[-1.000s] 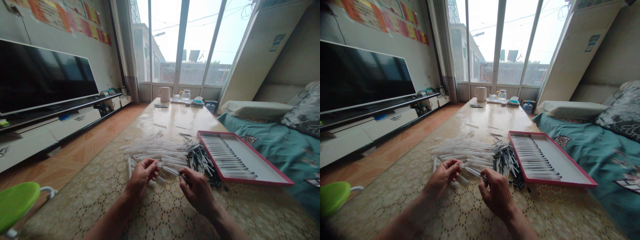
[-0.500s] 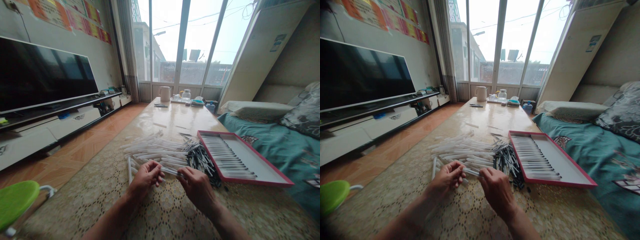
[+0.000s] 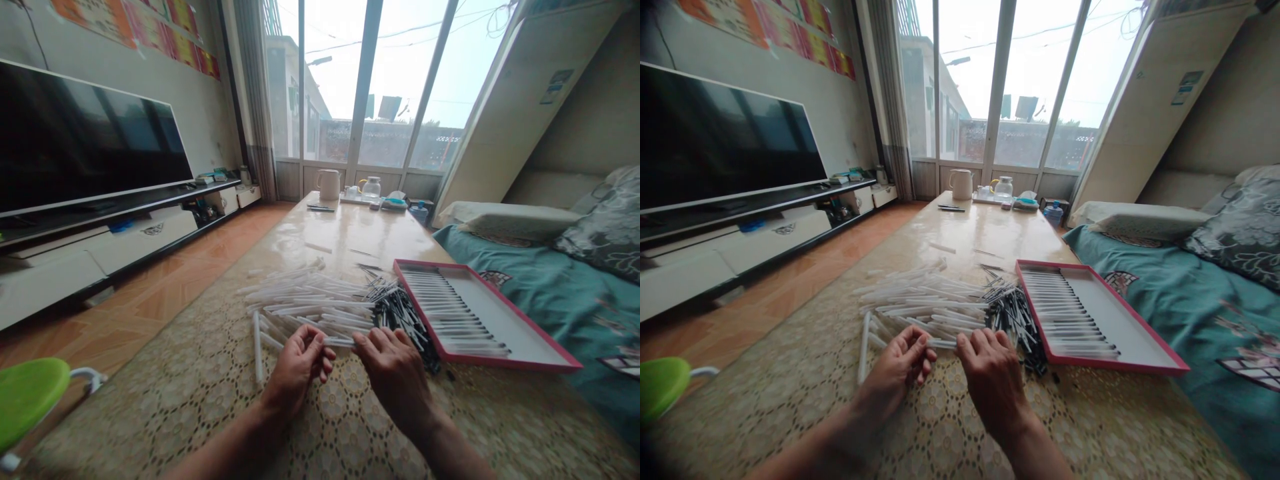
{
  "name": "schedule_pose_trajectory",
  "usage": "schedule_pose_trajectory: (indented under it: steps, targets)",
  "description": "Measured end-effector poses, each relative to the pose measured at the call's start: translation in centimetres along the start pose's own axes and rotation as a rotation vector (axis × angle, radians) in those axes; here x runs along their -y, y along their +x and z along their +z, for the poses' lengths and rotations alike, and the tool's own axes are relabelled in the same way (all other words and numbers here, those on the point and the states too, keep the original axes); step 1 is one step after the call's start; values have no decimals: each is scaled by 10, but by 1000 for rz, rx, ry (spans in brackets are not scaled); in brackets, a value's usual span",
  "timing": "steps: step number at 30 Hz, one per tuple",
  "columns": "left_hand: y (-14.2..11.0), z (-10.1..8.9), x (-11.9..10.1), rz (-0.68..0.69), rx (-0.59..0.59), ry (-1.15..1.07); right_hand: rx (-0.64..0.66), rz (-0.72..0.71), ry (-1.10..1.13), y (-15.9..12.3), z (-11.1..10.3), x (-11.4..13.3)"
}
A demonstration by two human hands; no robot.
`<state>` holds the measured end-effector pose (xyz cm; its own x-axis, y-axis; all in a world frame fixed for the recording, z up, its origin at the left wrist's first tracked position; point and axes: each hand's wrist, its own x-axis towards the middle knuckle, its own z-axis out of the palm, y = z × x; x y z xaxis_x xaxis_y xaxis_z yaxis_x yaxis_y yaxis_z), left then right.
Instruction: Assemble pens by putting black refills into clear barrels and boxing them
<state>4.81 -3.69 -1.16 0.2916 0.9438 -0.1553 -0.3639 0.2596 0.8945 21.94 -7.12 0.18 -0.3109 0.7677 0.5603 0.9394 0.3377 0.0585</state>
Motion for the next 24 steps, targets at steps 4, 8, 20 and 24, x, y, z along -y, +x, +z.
schedule_pose_trajectory:
  steps: [4,8,20,24]
  targets:
    - [-1,2,2,50,3,35,107,74,119,-2,0,-1]
    - [0,0,2,88,41,83,210,181,287,-5,-1,0]
    - [-4,-2,5,195,197,191,413,325,692,-8,2,-18]
    - [0,0,6,198,191,202,387,284,697,-6,5,-20]
